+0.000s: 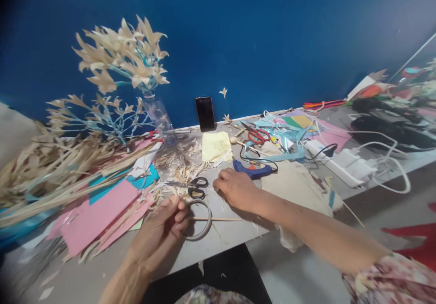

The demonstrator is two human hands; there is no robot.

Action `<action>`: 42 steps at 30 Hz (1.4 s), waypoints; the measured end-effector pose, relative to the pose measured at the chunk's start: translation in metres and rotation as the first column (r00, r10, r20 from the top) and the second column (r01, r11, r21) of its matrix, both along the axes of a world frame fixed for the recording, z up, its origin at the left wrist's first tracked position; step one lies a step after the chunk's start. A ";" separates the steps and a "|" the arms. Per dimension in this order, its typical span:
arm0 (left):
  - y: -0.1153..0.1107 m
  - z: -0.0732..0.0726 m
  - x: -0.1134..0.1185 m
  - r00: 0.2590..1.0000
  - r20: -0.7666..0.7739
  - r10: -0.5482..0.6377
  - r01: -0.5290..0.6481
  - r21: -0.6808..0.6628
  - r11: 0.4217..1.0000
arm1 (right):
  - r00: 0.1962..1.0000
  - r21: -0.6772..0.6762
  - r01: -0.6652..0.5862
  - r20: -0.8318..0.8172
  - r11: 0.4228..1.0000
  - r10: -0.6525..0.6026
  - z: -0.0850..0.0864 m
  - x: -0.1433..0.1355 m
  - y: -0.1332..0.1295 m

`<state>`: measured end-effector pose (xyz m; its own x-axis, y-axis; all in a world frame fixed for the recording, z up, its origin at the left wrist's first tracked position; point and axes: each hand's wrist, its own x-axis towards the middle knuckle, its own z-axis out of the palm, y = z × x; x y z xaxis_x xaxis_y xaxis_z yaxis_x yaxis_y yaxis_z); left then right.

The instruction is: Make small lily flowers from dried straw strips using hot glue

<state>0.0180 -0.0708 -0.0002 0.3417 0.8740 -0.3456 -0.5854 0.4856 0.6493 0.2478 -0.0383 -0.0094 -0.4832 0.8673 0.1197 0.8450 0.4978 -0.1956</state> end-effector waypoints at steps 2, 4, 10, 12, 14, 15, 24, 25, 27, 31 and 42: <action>-0.001 -0.001 -0.002 1.000 0.005 0.020 -0.020 0.000 1.000 | 1.000 0.007 -0.004 0.007 1.000 0.004 0.000 -0.001 0.002; -0.001 0.000 -0.002 1.000 0.003 0.026 -0.026 -0.002 1.000 | 0.997 -0.018 0.011 -0.072 1.000 -0.012 0.002 -0.002 0.001; 0.005 0.001 0.004 0.998 -0.053 0.039 -0.037 0.040 0.999 | 0.925 -0.173 0.069 -0.357 0.982 -0.128 0.010 -0.003 -0.007; 0.007 0.001 0.005 0.999 -0.043 0.022 -0.020 0.035 0.999 | 0.958 -0.094 0.052 -0.276 0.994 -0.076 0.009 -0.005 -0.009; 0.007 0.000 0.005 0.999 -0.036 0.016 -0.015 0.029 0.999 | 0.985 -0.043 0.009 -0.174 0.999 -0.017 0.006 -0.007 -0.008; 0.007 0.000 0.005 0.999 -0.037 0.022 -0.021 0.028 0.999 | 0.990 -0.038 -0.005 -0.142 0.999 0.000 0.004 -0.008 -0.006; 0.006 0.002 0.006 0.995 -0.095 0.025 -0.022 0.038 0.999 | 0.454 -0.686 -0.245 -0.705 0.685 -0.544 0.015 -0.009 -0.003; 0.005 0.003 0.008 0.995 -0.102 0.021 -0.018 0.035 0.999 | 0.349 -0.719 -0.357 -0.695 0.596 -0.629 0.017 -0.009 -0.005; 0.003 0.006 0.013 0.994 -0.108 -0.002 0.006 0.037 0.999 | 0.209 -0.711 -0.504 -0.651 0.490 -0.730 0.022 -0.009 -0.008; -0.001 0.007 0.022 0.992 -0.117 -0.047 0.059 0.103 0.993 | 0.117 -0.712 -0.549 -0.584 0.438 -0.803 0.025 -0.014 -0.012; -0.003 -0.004 0.030 0.997 -0.077 -0.022 0.031 0.116 0.993 | 0.147 -0.702 -0.364 -0.693 0.612 -0.706 0.026 -0.006 -0.012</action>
